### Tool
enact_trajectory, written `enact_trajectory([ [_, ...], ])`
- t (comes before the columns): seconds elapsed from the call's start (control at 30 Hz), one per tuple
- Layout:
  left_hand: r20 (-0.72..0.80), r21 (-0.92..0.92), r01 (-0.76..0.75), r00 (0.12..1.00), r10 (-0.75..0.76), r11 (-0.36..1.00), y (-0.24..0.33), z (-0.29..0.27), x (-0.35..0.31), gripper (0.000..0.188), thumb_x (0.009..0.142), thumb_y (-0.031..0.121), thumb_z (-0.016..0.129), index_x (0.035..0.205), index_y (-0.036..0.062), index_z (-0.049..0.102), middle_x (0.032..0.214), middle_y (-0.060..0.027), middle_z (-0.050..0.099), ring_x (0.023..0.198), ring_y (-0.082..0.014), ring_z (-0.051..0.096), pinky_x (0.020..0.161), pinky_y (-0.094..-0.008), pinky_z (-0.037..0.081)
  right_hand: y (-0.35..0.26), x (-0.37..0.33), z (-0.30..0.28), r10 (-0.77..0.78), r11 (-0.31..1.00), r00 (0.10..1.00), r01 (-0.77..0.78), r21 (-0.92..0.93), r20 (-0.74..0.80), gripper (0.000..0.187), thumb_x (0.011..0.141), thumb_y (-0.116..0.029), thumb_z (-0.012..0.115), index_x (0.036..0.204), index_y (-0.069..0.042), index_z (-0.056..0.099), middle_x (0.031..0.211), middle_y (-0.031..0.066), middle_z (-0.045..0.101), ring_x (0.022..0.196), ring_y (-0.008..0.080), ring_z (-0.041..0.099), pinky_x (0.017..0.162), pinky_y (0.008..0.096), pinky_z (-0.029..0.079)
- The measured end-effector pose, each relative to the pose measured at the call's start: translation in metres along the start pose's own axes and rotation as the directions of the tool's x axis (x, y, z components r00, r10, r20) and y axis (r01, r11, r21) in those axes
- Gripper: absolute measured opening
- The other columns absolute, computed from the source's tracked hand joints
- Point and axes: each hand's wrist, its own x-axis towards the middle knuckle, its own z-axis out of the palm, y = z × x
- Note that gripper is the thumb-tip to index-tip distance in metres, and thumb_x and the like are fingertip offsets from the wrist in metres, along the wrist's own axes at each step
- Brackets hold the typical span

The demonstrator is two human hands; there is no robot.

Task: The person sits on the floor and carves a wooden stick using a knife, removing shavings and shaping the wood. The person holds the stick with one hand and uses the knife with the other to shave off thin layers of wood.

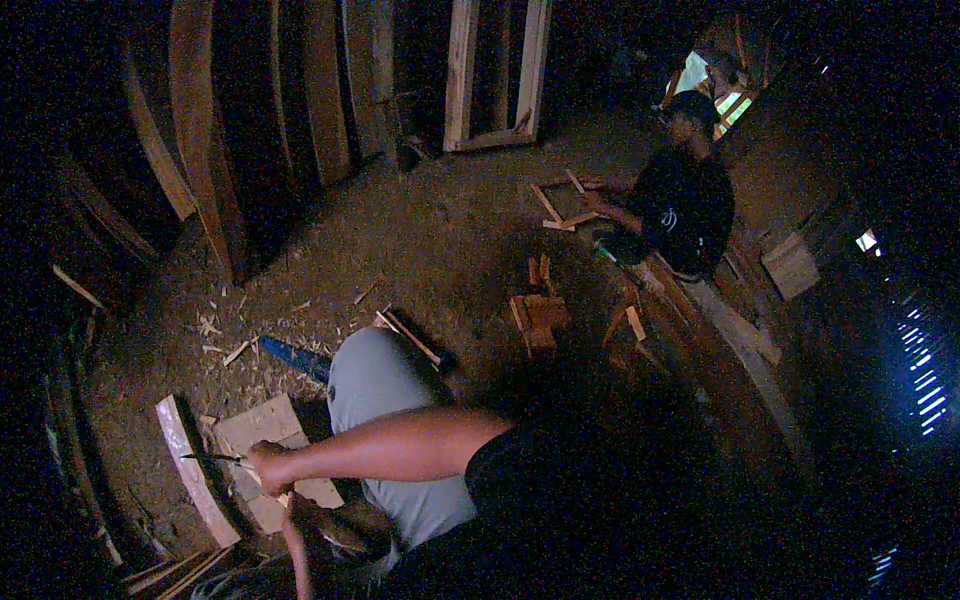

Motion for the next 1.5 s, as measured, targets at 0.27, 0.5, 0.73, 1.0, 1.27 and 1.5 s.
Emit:
enact_trajectory([
  [0.27,-0.004,-0.016,0.013,1.0,-0.013,1.0,-0.003,-0.005,0.0,0.031,0.095,0.038,0.051,0.095,0.0071,0.049,0.076,-0.0064,0.054,0.066,-0.0178,0.054,0.058,-0.0332,0.045,-0.019,-0.01,-0.018,0.037,0.999,0.998,-0.036,-0.017,0.052,0.032,0.059,-0.003,0.073,0.087,0.005,0.06,0.092,0.0245,0.064,0.088,0.0366,0.065,0.076,0.0418,0.053],
  [0.5,-0.007,-0.093,0.015,1.0,-0.015,0.996,0.016,0.022,-0.021,0.028,0.093,0.035,0.056,0.097,0.0082,0.049,0.078,-0.0053,0.054,0.068,-0.0172,0.054,0.059,-0.0338,0.047,0.001,-0.003,-0.003,0.012,0.999,0.999,-0.01,0.036,-0.042,0.033,0.06,0.0,0.072,0.09,0.004,0.059,0.09,0.024,0.065,0.087,0.0366,0.066,0.074,0.0426,0.053],
  [0.73,-0.015,-0.062,0.058,0.998,-0.059,0.996,0.014,0.013,-0.015,0.027,0.093,0.034,0.057,0.1,0.0082,0.049,0.082,-0.0063,0.054,0.07,-0.0177,0.055,0.06,-0.0346,0.049,-0.004,-0.007,-0.009,0.031,0.998,0.999,-0.03,0.05,-0.033,0.033,0.058,-0.001,0.073,0.088,0.005,0.061,0.088,0.0252,0.065,0.087,0.0368,0.066,0.074,0.042,0.054],
  [1.0,-0.009,-0.088,0.068,0.998,-0.069,0.994,0.017,0.02,-0.02,0.028,0.094,0.032,0.055,0.104,0.0071,0.047,0.084,-0.0078,0.053,0.074,-0.0197,0.055,0.066,-0.0363,0.049,-0.002,-0.008,-0.01,0.033,0.998,0.999,-0.031,0.052,-0.025,0.028,0.061,0.0,0.071,0.087,0.005,0.062,0.086,0.0262,0.065,0.083,0.0371,0.067,0.071,0.0422,0.054],
  [1.27,-0.021,-0.089,0.069,0.997,-0.071,0.994,0.023,0.026,-0.027,0.028,0.094,0.032,0.056,0.103,0.0079,0.047,0.085,-0.0063,0.053,0.074,-0.0181,0.054,0.065,-0.0352,0.048,-0.013,-0.021,-0.023,0.004,0.997,0.999,0.0,-0.075,0.048,0.026,0.065,-0.006,0.07,0.087,0.006,0.062,0.086,0.0253,0.065,0.081,0.0348,0.067,0.069,0.0416,0.054],
  [1.5,0.046,-0.141,0.052,0.998,-0.046,0.989,0.017,0.023,-0.019,0.026,0.093,0.031,0.057,0.101,0.0088,0.048,0.084,-0.0055,0.053,0.072,-0.0167,0.054,0.063,-0.0324,0.046,-0.01,-0.023,-0.025,0.104,0.994,0.988,-0.108,0.029,0.116,0.028,0.068,-0.008,0.069,0.09,0.008,0.063,0.091,0.0264,0.066,0.085,0.0358,0.067,0.071,0.0427,0.054],
])
